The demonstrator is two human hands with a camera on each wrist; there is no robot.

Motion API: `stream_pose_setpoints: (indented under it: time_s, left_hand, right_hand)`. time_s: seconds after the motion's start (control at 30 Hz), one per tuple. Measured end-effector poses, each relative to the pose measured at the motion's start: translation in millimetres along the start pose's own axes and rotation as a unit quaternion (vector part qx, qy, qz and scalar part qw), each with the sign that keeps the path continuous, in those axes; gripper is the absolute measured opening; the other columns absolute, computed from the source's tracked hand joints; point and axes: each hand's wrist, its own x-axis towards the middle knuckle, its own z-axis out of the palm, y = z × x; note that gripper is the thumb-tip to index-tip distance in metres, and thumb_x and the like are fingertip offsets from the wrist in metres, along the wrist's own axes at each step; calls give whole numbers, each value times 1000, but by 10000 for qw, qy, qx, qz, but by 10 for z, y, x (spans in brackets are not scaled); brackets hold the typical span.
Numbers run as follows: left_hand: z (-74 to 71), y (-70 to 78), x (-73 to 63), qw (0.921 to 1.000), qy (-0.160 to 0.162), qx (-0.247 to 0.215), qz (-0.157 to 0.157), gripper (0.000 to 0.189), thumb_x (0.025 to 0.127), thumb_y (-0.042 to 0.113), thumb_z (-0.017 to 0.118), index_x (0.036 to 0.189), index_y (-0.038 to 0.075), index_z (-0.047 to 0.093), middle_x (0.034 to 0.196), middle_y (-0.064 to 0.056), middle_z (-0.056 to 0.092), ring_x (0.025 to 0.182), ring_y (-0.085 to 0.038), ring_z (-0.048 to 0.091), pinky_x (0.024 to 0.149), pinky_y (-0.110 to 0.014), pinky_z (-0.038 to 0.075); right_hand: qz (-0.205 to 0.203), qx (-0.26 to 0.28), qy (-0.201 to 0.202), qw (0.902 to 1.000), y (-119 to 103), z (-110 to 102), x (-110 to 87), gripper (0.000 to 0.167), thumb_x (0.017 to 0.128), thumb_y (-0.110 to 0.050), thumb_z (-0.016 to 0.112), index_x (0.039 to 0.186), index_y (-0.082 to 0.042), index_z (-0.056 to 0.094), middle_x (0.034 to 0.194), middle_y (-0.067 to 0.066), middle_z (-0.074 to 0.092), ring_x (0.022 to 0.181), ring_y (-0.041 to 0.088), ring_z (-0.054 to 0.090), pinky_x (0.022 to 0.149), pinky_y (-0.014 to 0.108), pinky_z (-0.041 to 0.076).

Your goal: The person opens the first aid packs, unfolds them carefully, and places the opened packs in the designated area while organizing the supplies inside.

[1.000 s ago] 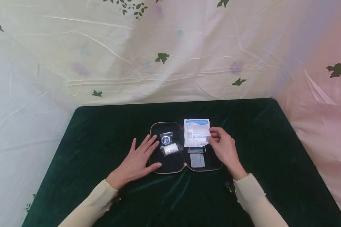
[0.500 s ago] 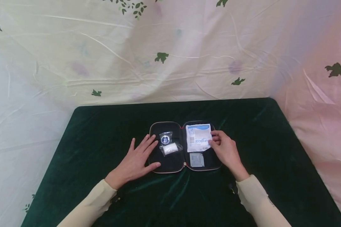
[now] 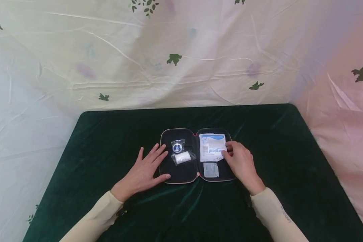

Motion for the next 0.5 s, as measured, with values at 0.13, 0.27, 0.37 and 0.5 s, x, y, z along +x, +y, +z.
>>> stream_pose_setpoints:
  time_s: [0.13, 0.27, 0.37, 0.5]
  left_hand:
    - [-14, 3, -18, 9999, -72, 65, -40, 88, 97, 76, 43, 162, 17, 37, 173, -3, 17, 159, -27, 9, 119, -72, 7]
    - [-30, 1, -34, 9998, -128, 65, -102, 88, 97, 77, 43, 162, 17, 38, 173, -3, 17, 159, -27, 8, 120, -72, 6]
    - [-39, 3, -39, 9998, -130, -1, -115, 87, 97, 76, 44, 162, 17, 38, 173, -3, 18, 159, -27, 9, 119, -72, 7]
    - [-49, 9, -40, 9998, -135, -42, -110, 87, 97, 76, 44, 162, 17, 37, 173, -4, 19, 159, -28, 10, 119, -72, 8]
  right_hand:
    - [-164, -264, 323, 9990, -69, -14, -24, 38, 96, -12, 74, 128, 6, 63, 117, 27, 62, 94, 36, 64, 75, 51, 54]
    - [-345, -252, 421, 9982, -169, -7, -28, 39, 98, -16, 73, 130, 4, 63, 124, 26, 60, 103, 39, 62, 82, 57, 52]
    - [-524, -187, 338, 9979, -258, 32, -14, 39, 99, -20, 71, 131, 2, 64, 129, 26, 60, 112, 41, 61, 89, 61, 51]
    - [-745, -95, 167, 9970, -377, 121, 0, 40, 101, -24, 70, 134, -2, 64, 135, 24, 61, 122, 42, 58, 96, 64, 48]
